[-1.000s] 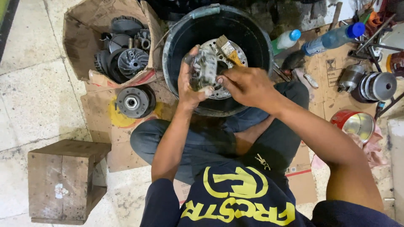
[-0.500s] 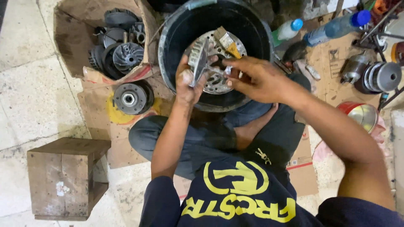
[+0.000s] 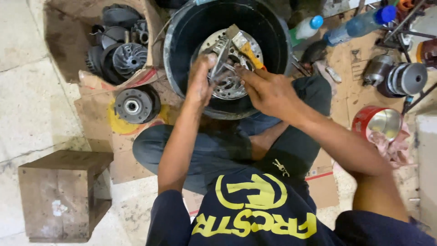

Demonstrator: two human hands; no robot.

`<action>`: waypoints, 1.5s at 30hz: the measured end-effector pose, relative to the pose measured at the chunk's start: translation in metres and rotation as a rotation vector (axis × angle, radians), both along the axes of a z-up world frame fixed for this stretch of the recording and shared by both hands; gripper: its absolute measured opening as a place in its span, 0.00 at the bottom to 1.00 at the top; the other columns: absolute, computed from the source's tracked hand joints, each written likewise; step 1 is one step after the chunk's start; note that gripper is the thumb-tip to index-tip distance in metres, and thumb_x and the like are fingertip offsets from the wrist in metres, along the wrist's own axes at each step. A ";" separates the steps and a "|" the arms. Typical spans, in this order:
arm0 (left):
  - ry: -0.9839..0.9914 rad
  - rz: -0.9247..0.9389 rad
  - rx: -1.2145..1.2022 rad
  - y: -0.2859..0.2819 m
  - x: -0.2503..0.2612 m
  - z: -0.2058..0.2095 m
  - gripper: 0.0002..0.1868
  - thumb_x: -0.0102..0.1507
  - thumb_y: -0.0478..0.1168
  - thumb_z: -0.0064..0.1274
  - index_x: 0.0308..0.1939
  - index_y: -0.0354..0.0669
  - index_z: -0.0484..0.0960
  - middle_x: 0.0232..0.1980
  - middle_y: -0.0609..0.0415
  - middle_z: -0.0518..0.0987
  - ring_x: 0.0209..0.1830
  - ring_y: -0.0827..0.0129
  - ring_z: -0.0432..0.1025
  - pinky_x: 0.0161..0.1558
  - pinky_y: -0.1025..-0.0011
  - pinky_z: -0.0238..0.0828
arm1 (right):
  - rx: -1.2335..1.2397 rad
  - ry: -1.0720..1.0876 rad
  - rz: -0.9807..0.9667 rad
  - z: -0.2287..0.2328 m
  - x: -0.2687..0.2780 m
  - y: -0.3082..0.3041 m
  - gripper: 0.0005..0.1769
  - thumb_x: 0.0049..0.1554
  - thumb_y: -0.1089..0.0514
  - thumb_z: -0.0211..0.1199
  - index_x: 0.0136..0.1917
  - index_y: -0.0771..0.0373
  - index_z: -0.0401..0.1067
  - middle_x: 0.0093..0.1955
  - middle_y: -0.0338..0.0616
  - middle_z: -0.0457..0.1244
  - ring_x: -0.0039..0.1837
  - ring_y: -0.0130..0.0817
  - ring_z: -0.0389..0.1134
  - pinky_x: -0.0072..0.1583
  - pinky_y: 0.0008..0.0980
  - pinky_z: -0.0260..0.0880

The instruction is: Cleaning a motorcycle engine or transmission component using a brush and solvent while sitting on the floor.

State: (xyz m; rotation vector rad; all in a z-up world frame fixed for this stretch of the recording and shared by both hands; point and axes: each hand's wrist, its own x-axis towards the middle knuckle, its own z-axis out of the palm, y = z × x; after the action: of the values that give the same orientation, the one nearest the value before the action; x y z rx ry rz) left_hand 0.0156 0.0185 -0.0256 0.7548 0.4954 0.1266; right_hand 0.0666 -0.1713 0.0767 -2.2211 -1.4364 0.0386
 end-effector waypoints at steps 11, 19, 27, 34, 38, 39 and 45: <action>-0.299 -0.208 1.296 0.040 -0.007 0.034 0.43 0.69 0.31 0.59 0.77 0.52 0.44 0.78 0.47 0.50 0.80 0.53 0.49 0.77 0.59 0.53 | 0.139 0.671 -0.166 -0.045 0.006 0.043 0.23 0.67 0.55 0.42 0.73 0.64 0.51 0.74 0.56 0.49 0.75 0.58 0.49 0.73 0.53 0.58; -0.172 -0.162 1.592 0.045 0.003 0.013 0.48 0.67 0.28 0.54 0.76 0.67 0.38 0.71 0.45 0.62 0.45 0.56 0.79 0.45 0.66 0.87 | 0.021 0.168 -0.233 -0.061 -0.010 0.022 0.25 0.68 0.60 0.48 0.76 0.50 0.53 0.40 0.43 0.56 0.36 0.42 0.55 0.32 0.40 0.51; -0.299 -0.249 1.600 0.048 -0.001 0.041 0.37 0.69 0.28 0.46 0.76 0.59 0.47 0.75 0.50 0.60 0.69 0.50 0.68 0.54 0.61 0.75 | -0.087 -0.257 -0.205 -0.053 -0.012 0.025 0.26 0.66 0.63 0.52 0.76 0.55 0.54 0.41 0.41 0.57 0.26 0.31 0.41 0.27 0.31 0.40; -0.307 -0.252 1.715 0.043 0.010 0.049 0.35 0.64 0.30 0.44 0.73 0.56 0.52 0.70 0.50 0.65 0.64 0.51 0.68 0.50 0.59 0.75 | -0.109 -0.333 -0.296 -0.070 0.001 0.031 0.25 0.62 0.56 0.54 0.72 0.54 0.58 0.46 0.44 0.61 0.29 0.46 0.57 0.24 0.42 0.53; -0.250 -0.281 1.721 0.045 0.013 0.050 0.41 0.60 0.29 0.53 0.73 0.55 0.52 0.63 0.48 0.67 0.55 0.54 0.70 0.42 0.62 0.74 | -0.048 -0.319 -0.240 -0.063 -0.009 0.016 0.25 0.64 0.59 0.55 0.73 0.55 0.57 0.41 0.41 0.59 0.26 0.34 0.49 0.25 0.33 0.45; -0.284 -0.292 1.768 0.044 0.012 0.051 0.41 0.57 0.30 0.52 0.72 0.53 0.55 0.65 0.50 0.66 0.60 0.49 0.67 0.49 0.59 0.71 | -0.053 -0.286 -0.268 -0.065 -0.010 0.013 0.24 0.63 0.57 0.54 0.72 0.53 0.61 0.42 0.42 0.60 0.26 0.41 0.55 0.24 0.37 0.50; -0.126 -0.449 1.628 0.048 0.028 0.055 0.36 0.56 0.36 0.65 0.64 0.43 0.62 0.58 0.47 0.68 0.45 0.57 0.73 0.48 0.55 0.77 | -0.012 -0.170 -0.255 -0.063 -0.008 0.025 0.30 0.59 0.63 0.55 0.74 0.58 0.56 0.39 0.41 0.58 0.30 0.36 0.54 0.25 0.34 0.49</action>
State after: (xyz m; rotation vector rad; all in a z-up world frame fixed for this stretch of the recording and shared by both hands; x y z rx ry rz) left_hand 0.0439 0.0661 0.0292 2.4058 -0.0201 0.1414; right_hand 0.0584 -0.1460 0.0141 -2.4494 -1.2259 -0.2321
